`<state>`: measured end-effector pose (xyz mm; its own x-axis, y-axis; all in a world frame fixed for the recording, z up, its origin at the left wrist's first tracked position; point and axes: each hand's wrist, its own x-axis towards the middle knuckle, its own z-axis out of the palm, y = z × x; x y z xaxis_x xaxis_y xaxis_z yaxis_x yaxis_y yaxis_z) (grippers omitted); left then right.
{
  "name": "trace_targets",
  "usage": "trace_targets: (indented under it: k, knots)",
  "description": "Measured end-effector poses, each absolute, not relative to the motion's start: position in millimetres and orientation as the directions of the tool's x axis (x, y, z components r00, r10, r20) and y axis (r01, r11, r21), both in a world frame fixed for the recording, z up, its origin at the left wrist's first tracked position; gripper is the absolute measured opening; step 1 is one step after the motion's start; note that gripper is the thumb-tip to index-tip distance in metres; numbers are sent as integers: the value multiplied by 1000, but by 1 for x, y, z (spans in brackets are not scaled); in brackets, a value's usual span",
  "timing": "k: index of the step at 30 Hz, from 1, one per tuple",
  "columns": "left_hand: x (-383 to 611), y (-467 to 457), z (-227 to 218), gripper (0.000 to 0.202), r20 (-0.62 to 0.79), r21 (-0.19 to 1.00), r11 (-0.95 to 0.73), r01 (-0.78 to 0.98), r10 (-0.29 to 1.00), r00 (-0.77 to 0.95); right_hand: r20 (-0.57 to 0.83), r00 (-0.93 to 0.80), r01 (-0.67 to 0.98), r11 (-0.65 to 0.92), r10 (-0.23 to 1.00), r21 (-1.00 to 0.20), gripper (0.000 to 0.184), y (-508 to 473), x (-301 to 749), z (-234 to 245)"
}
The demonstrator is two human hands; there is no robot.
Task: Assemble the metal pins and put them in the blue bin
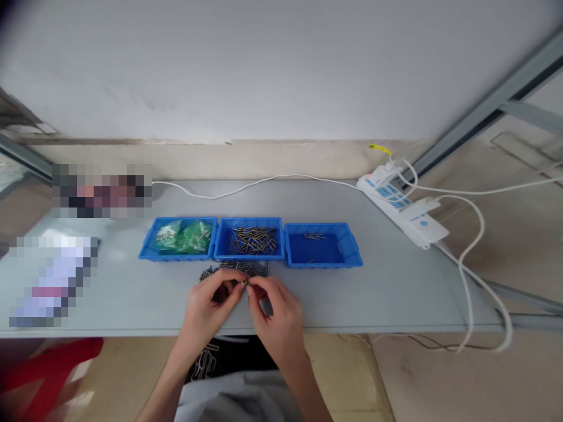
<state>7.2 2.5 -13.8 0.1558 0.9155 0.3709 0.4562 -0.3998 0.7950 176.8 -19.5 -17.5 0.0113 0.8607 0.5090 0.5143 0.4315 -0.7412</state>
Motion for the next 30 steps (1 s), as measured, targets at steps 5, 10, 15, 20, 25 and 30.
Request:
trace_targets:
  k: [5,10,15,20,25,30]
  knots:
    - [7,4,-15,12,382,786,-400,471,914,138,527,26,504,444,849,-741,18,-20,178,-19]
    - [6,5,-11,12,404,771,-422,477,903,147,506,9,467,444,862,-765,15,-19,177,-18]
    - [7,5,-5,11,416,778,-437,452,897,152,505,19,430,449,863,-783,8,-17,175,-8]
    - [6,2,-2,11,396,821,-370,435,917,33,627,106,508,500,772,-701,7,9,164,20]
    - [4,-2,-4,14,337,878,-272,394,935,-107,625,64,683,423,778,-595,17,32,159,29]
    - [5,-5,-3,15,289,908,-224,354,946,-145,491,-35,720,363,871,-592,18,-9,182,4]
